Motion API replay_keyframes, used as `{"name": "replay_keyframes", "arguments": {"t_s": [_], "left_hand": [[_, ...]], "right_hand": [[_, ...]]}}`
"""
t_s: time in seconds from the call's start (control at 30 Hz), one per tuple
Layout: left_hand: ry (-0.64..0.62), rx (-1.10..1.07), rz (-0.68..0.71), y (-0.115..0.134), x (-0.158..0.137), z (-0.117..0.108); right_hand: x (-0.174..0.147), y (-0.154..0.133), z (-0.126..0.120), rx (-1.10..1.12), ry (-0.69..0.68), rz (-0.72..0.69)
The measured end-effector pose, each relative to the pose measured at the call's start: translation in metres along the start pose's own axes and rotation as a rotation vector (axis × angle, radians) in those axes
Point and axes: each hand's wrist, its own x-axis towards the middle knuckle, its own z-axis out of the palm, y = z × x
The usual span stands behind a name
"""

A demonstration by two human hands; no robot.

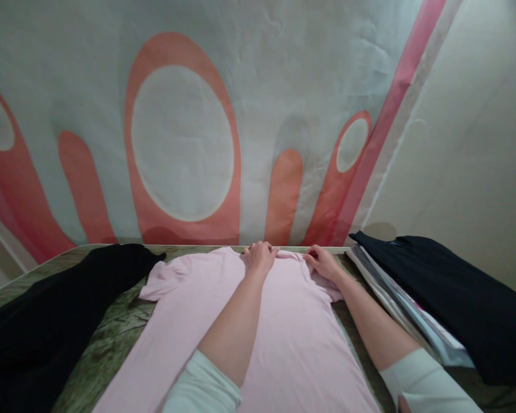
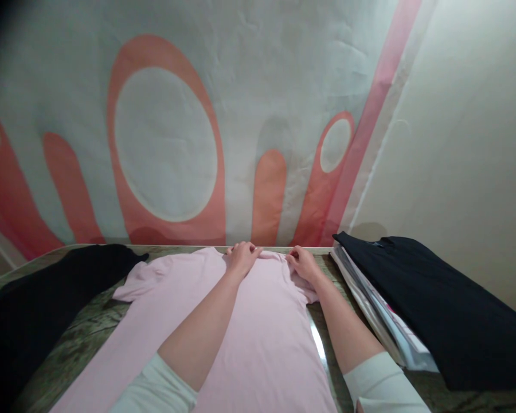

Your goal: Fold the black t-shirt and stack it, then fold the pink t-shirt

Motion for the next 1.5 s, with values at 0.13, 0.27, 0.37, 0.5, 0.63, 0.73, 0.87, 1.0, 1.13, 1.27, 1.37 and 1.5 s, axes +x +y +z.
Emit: {"name": "replay_keyframes", "arguments": {"t_s": [0.13,0.27,0.37,0.5,0.63,0.73,0.87,1.0,1.13,1.27,1.37,1.5], "left_hand": [[0.003,-0.072,0.018,0.000,0.003,-0.001],[0.052,-0.120,-0.009,0.001,0.004,-0.001],[0.081,-0.158,-0.009,0.002,0.005,-0.001],[0.088,-0.213,0.026,0.001,0.006,0.000],[0.067,-0.220,0.030,0.001,0.007,0.001],[0.032,-0.189,0.029,0.002,0.007,0.000],[-0.002,-0.164,0.009,0.004,0.005,-0.006],[0.016,-0.129,0.007,0.007,0.004,-0.013],[0.036,-0.119,0.038,0.008,0.004,-0.016],[0.019,-0.162,0.024,0.007,0.003,-0.015],[0.010,-0.195,0.027,0.006,0.002,-0.014],[-0.019,-0.204,0.036,0.006,0.002,-0.013]], "right_hand": [[-0.001,-0.008,-0.007,0.016,-0.038,-0.055],[-0.002,-0.013,-0.012,-0.071,-0.068,-0.075],[-0.003,-0.013,-0.014,-0.116,-0.060,-0.071],[-0.001,-0.009,-0.016,-0.150,-0.048,-0.047],[-0.001,-0.007,-0.015,-0.162,-0.038,-0.023],[-0.001,-0.007,-0.015,-0.152,-0.051,-0.024],[-0.003,-0.010,-0.021,-0.133,-0.095,-0.043],[-0.004,-0.010,-0.030,-0.103,-0.139,-0.037],[-0.005,-0.005,-0.037,-0.070,-0.199,-0.020],[-0.005,-0.001,-0.042,-0.056,-0.298,-0.005],[-0.005,0.001,-0.045,-0.048,-0.319,-0.015],[-0.004,0.005,-0.047,-0.054,-0.266,0.002]]}}
